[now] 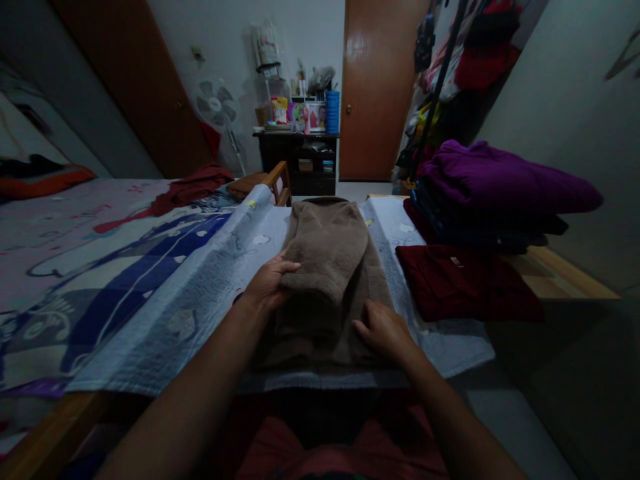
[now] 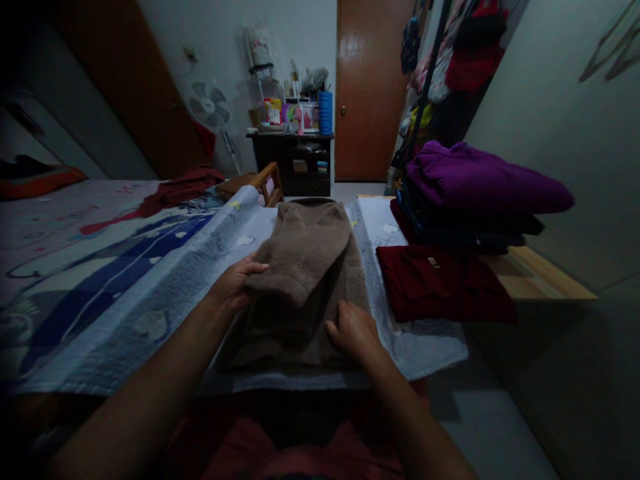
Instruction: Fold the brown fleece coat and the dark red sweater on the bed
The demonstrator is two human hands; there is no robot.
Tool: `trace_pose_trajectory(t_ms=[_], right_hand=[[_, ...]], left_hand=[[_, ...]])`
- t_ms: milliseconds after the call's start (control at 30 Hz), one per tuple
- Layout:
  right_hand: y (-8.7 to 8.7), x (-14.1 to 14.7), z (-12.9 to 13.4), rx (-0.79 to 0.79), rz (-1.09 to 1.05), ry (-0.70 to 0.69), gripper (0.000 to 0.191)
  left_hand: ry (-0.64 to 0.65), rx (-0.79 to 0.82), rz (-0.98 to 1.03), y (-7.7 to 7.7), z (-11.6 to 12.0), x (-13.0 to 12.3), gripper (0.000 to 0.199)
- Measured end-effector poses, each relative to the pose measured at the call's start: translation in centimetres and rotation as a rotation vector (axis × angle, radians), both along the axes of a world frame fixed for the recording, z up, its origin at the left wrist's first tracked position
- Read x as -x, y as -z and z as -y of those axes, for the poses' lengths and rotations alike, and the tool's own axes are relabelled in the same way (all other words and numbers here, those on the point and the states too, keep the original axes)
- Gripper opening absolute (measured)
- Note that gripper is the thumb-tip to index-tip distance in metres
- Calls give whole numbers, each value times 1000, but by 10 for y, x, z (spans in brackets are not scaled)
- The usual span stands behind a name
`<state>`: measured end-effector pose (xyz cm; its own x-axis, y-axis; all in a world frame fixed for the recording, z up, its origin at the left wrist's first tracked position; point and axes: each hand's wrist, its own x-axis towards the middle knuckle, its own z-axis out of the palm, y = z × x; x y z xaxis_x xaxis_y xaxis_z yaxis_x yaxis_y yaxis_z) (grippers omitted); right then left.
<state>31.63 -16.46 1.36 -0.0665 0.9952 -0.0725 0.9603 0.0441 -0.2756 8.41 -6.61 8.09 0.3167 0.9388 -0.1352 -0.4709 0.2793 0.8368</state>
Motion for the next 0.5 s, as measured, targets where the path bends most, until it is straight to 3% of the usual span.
trace_pose_trajectory(t_ms=[100,167,367,500], right_hand=[[-3,18,3,29,112,24,47],[-4,26,2,39,146,25,49],[-8,17,-13,133,119,-7,32],[-20,-5,-22,105,-158,-17,13]], left_hand=[[-34,-55,4,-16,-12,7,56],[-43,-74,-9,-21,-19,10,56],[-35,-128,-24,-22,-38,21,52],[-40,-181,-39,-25,-46,31,48]])
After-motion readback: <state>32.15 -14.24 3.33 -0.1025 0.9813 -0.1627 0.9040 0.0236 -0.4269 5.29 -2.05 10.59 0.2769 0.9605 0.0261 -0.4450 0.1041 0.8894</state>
